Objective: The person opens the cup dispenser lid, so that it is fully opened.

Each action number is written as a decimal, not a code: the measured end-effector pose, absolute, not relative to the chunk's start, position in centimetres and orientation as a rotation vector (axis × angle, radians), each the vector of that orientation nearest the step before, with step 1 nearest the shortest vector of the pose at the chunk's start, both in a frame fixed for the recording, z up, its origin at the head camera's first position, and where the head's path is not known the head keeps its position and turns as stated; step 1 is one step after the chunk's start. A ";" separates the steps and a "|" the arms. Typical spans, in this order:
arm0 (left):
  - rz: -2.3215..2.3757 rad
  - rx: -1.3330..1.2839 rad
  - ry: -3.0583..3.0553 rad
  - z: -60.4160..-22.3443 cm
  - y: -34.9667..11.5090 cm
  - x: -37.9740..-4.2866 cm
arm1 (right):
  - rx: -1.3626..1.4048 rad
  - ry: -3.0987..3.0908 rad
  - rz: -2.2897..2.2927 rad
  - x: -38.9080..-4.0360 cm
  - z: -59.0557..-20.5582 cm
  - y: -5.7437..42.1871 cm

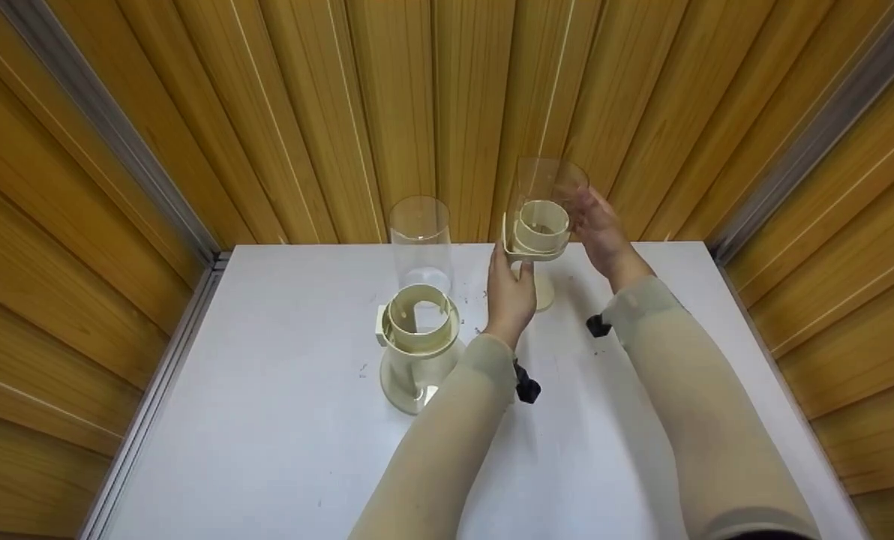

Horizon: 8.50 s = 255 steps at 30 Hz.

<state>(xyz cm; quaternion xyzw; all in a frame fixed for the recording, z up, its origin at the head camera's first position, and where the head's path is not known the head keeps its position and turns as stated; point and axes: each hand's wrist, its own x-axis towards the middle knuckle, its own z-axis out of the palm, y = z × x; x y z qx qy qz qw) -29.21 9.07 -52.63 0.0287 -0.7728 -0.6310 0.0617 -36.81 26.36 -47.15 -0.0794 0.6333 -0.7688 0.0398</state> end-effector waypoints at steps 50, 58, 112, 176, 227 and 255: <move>-1.693 0.075 -2.279 -56.8 8.9 -25.2 | -0.301 2.064 -2.360 -31.9 -48.7 26.4; -1.694 0.055 -2.376 -55.2 8.6 -22.4 | -0.348 2.069 -2.359 -30.1 -49.3 27.1; -2.077 -0.416 -2.541 -55.9 5.9 -21.2 | -0.654 2.152 -2.254 -21.6 -49.3 30.9; -2.008 -0.454 -2.567 -56.5 5.7 -21.7 | -0.944 2.091 -2.218 -23.7 -49.3 30.3; -1.947 -0.496 -2.574 -57.0 6.2 -22.0 | -1.030 1.937 -2.300 -24.5 -49.3 30.6; -1.971 -0.465 -2.558 -57.3 6.5 -21.9 | -1.056 1.934 -2.267 -24.4 -48.8 31.1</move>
